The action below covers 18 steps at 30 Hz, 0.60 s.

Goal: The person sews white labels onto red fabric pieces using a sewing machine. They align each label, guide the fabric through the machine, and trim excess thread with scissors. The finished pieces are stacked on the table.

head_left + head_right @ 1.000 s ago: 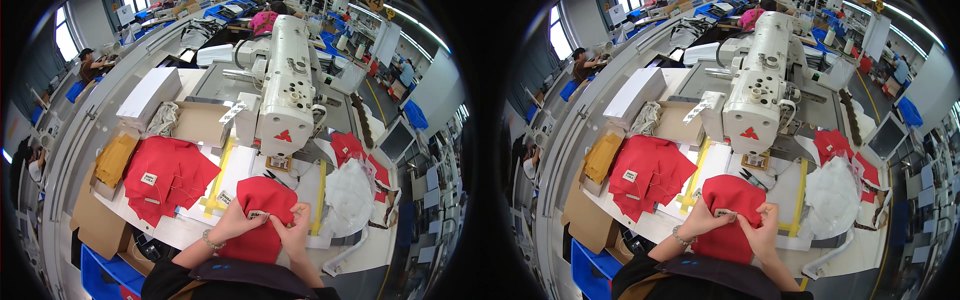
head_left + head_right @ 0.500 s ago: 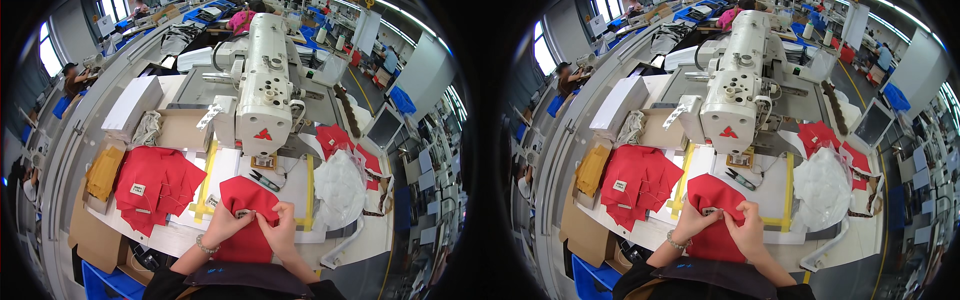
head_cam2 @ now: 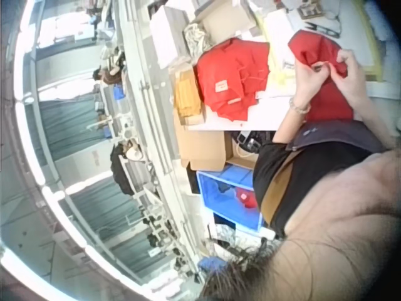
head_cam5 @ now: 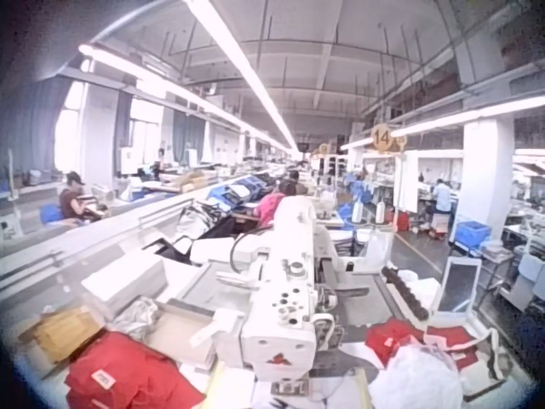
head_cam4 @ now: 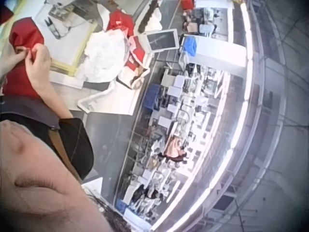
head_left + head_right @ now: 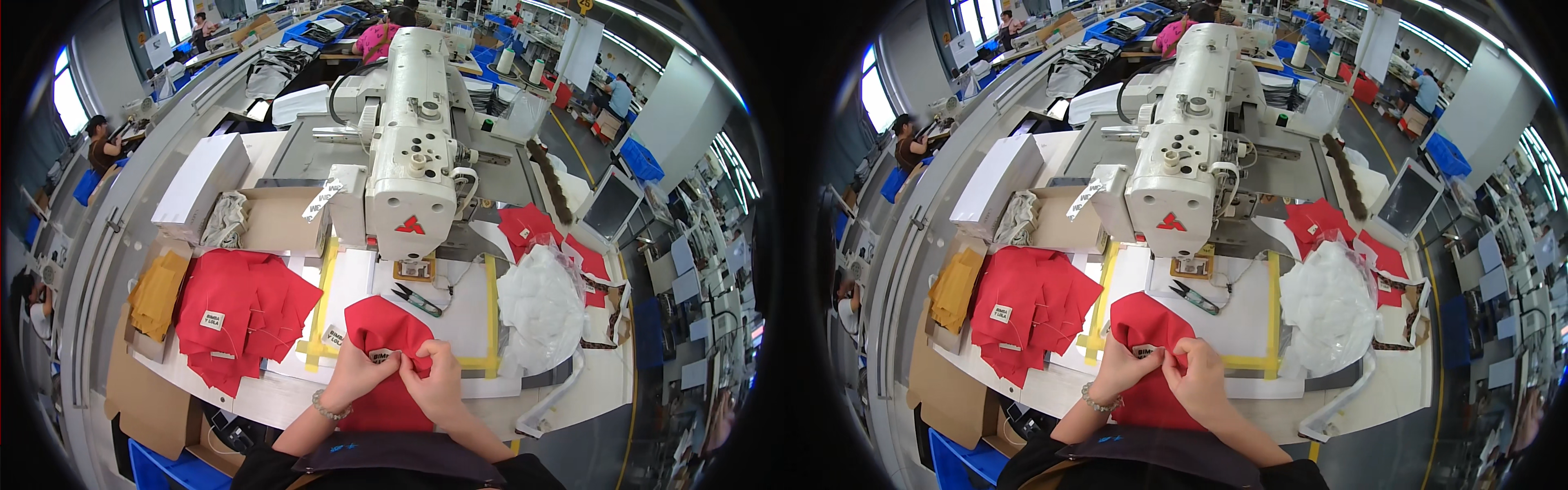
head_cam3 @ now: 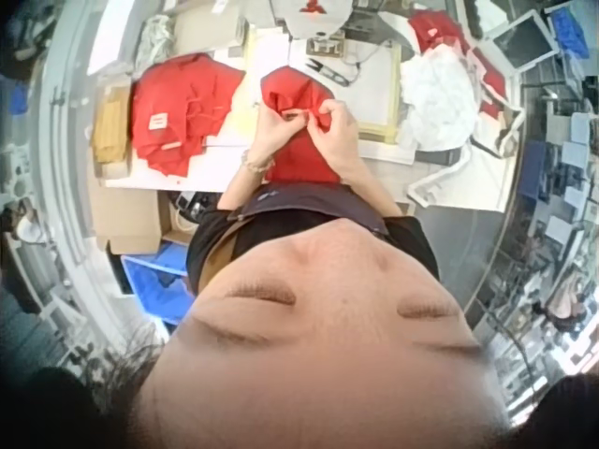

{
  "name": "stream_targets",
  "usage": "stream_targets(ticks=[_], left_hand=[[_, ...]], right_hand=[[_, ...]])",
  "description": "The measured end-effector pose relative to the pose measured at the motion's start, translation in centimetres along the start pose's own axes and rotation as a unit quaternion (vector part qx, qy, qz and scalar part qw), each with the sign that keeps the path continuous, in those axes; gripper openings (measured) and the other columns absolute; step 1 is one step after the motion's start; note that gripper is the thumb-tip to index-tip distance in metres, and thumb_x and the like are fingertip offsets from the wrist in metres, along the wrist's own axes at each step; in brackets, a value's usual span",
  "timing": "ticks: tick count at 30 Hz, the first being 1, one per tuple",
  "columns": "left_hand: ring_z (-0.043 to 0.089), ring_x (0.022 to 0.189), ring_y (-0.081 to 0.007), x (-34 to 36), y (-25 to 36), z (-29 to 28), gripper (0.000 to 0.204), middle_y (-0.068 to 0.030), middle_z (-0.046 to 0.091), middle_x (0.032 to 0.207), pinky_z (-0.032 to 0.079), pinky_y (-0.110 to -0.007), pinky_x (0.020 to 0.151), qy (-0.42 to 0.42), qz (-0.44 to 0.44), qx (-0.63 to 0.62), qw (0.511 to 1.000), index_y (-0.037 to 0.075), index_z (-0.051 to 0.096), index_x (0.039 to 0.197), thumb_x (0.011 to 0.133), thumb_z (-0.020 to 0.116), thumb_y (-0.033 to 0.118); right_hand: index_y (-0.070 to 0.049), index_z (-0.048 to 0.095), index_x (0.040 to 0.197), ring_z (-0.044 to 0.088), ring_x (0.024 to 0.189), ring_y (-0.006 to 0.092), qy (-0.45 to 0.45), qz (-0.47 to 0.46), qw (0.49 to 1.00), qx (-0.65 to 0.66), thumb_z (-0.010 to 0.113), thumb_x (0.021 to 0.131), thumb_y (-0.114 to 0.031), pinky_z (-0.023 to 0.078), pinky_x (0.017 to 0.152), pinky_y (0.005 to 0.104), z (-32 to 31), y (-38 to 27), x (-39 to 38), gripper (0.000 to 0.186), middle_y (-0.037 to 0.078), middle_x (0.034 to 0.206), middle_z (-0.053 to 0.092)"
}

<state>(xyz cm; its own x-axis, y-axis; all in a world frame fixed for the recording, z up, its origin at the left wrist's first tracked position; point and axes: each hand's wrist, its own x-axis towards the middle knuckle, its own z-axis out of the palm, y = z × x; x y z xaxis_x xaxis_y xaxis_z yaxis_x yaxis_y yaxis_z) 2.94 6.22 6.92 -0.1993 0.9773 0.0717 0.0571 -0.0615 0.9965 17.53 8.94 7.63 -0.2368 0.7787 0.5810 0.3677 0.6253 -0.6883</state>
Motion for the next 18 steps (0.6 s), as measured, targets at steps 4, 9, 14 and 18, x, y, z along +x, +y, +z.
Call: stream_targets(ticks=[4, 9, 14, 18], left_hand=[[0.058, 0.076, -0.0059, 0.1, -1.3, 0.5, 0.042, -0.0014, 0.064, 0.093, 0.049, -0.024, 0.065, 0.010, 0.026, -0.030, 0.999, 0.000, 0.055, 0.112, 0.073, 0.072, 0.000], [0.060, 0.085, -0.0073, 0.2, -2.2, 0.6, 0.048, -0.0033, 0.063, 0.101, 0.051, -0.024, 0.071, -0.003, 0.025, -0.064, 0.998, 0.000, 0.053, 0.117, 0.073, 0.071, -0.002], [0.060, 0.086, -0.0086, -0.1, -2.0, 0.5, 0.048, -0.0047, 0.063, 0.104, 0.052, -0.026, 0.074, 0.000, -0.023, -0.138, 0.990, -0.001, 0.053, 0.118, 0.072, 0.070, -0.002], [0.063, 0.089, -0.0102, 0.1, -1.0, 0.6, 0.055, -0.0062, 0.062, 0.110, 0.055, -0.026, 0.075, -0.021, -0.102, -0.249, 0.963, -0.002, 0.049, 0.124, 0.073, 0.067, -0.008]], right_hand=[[-0.006, 0.050, 0.092, 0.054, 0.062, 0.0272, 0.010, -0.027, 1.000, -0.012, 0.075, 0.070, 0.004, 0.045, 0.057, 0.0384, 0.4, 0.3, -0.2, 0.035, 0.007, 0.075, 0.055], [-0.007, 0.049, 0.092, 0.054, 0.064, 0.0268, 0.023, -0.046, 0.999, -0.017, 0.075, 0.069, 0.005, 0.045, 0.057, 0.0381, 0.5, 0.6, -0.5, 0.037, 0.006, 0.076, 0.054], [-0.006, 0.048, 0.092, 0.052, 0.061, 0.0255, 0.025, -0.075, 0.997, -0.025, 0.076, 0.069, 0.006, 0.042, 0.054, 0.0370, 0.5, 0.2, -0.6, 0.038, 0.006, 0.073, 0.052], [-0.007, 0.048, 0.091, 0.049, 0.056, 0.0247, 0.022, -0.116, 0.991, -0.068, 0.078, 0.068, 0.005, 0.039, 0.048, 0.0367, 0.2, 0.2, -0.8, 0.040, 0.006, 0.070, 0.050]])
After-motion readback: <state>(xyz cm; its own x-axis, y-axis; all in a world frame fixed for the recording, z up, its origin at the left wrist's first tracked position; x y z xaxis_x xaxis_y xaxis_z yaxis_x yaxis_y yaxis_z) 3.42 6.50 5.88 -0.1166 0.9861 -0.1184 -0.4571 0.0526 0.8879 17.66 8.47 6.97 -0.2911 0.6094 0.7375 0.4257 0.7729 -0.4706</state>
